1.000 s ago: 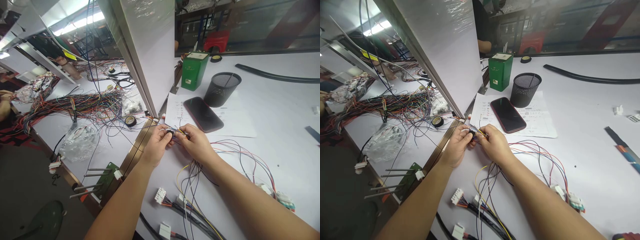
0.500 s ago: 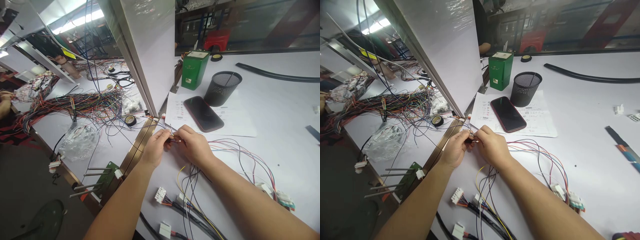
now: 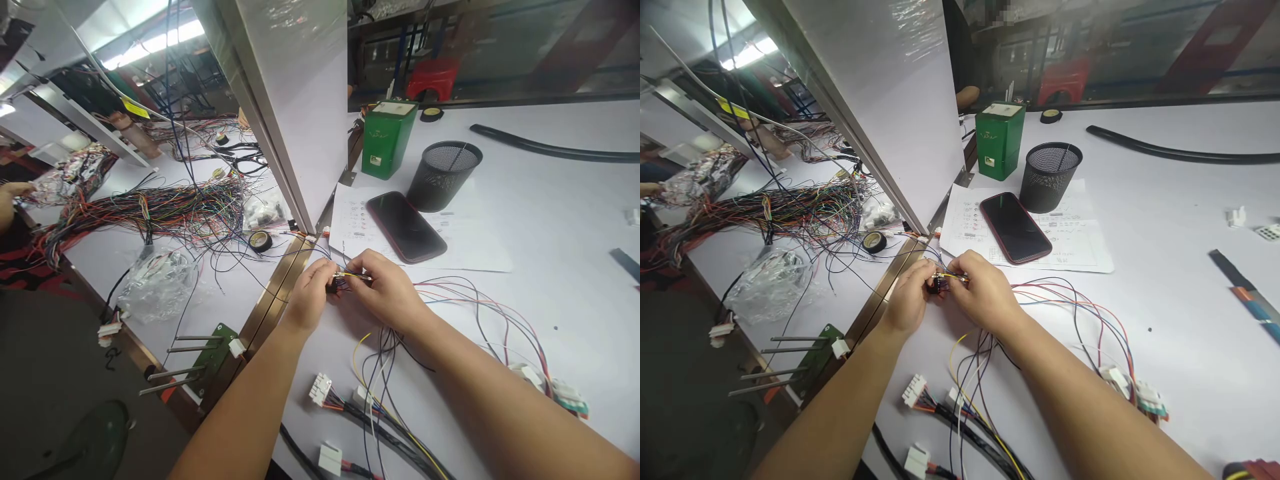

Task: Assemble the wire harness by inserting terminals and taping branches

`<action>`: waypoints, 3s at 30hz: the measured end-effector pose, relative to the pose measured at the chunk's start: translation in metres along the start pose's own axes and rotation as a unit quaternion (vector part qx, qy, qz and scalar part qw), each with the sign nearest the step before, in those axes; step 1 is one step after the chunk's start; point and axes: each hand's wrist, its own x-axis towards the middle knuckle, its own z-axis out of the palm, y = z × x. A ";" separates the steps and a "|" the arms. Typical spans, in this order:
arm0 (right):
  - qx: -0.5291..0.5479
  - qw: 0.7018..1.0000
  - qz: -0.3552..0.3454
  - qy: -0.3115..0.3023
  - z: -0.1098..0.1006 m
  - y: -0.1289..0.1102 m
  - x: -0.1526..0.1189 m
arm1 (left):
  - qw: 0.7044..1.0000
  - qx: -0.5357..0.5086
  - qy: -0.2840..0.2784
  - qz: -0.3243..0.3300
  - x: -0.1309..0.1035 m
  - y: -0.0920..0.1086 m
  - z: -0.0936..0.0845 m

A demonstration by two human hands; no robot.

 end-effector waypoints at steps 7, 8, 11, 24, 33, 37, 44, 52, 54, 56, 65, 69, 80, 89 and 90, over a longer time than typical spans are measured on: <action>0.094 0.995 0.025 -0.022 -0.006 -0.001 0.003 | 0.999 -0.037 -0.016 0.005 0.001 0.005 0.002; 0.115 0.993 0.017 -0.033 -0.007 -0.001 0.004 | 0.999 -0.050 -0.021 0.008 0.001 0.006 0.001; 0.161 0.985 0.015 -0.052 -0.008 0.000 0.005 | 0.997 -0.069 -0.034 0.010 0.002 0.006 0.000; 0.109 0.993 0.055 0.008 -0.007 0.006 0.006 | 0.998 -0.060 -0.005 -0.016 0.003 0.001 -0.001; 0.104 0.985 0.138 0.026 -0.008 0.003 0.006 | 0.985 -0.156 -0.006 -0.079 0.009 0.005 -0.004; 0.122 0.981 0.153 0.014 -0.009 0.001 0.005 | 0.984 -0.159 0.000 -0.080 0.009 0.005 -0.005; 0.102 0.983 0.153 0.022 -0.008 0.001 0.006 | 0.986 -0.151 -0.006 -0.073 0.009 0.003 -0.005; 0.040 0.996 0.037 0.075 -0.004 0.005 0.007 | 0.993 -0.110 -0.012 -0.050 0.009 0.001 -0.004; 0.025 0.996 0.011 0.079 -0.003 0.007 0.006 | 0.993 -0.106 -0.004 -0.052 0.009 0.000 -0.003; 0.010 0.997 -0.008 0.075 -0.001 0.010 0.005 | 0.994 -0.100 0.000 -0.053 0.009 -0.001 -0.003; -0.029 0.998 -0.036 0.052 0.003 0.009 0.002 | 0.997 -0.056 -0.008 -0.047 0.007 -0.003 -0.002; -0.020 0.999 -0.020 0.044 0.004 0.009 0.003 | 0.997 -0.054 -0.007 -0.047 0.005 -0.002 0.001; 0.054 0.997 0.046 0.043 0.001 0.012 0.006 | 0.991 -0.116 -0.057 -0.030 0.003 0.004 0.000; -0.005 0.999 -0.008 0.047 0.003 0.013 0.004 | 0.997 -0.013 -0.078 0.016 -0.002 0.001 0.000; -0.007 0.999 -0.012 0.046 0.003 0.013 0.004 | 0.997 -0.018 -0.068 0.010 -0.002 0.001 0.000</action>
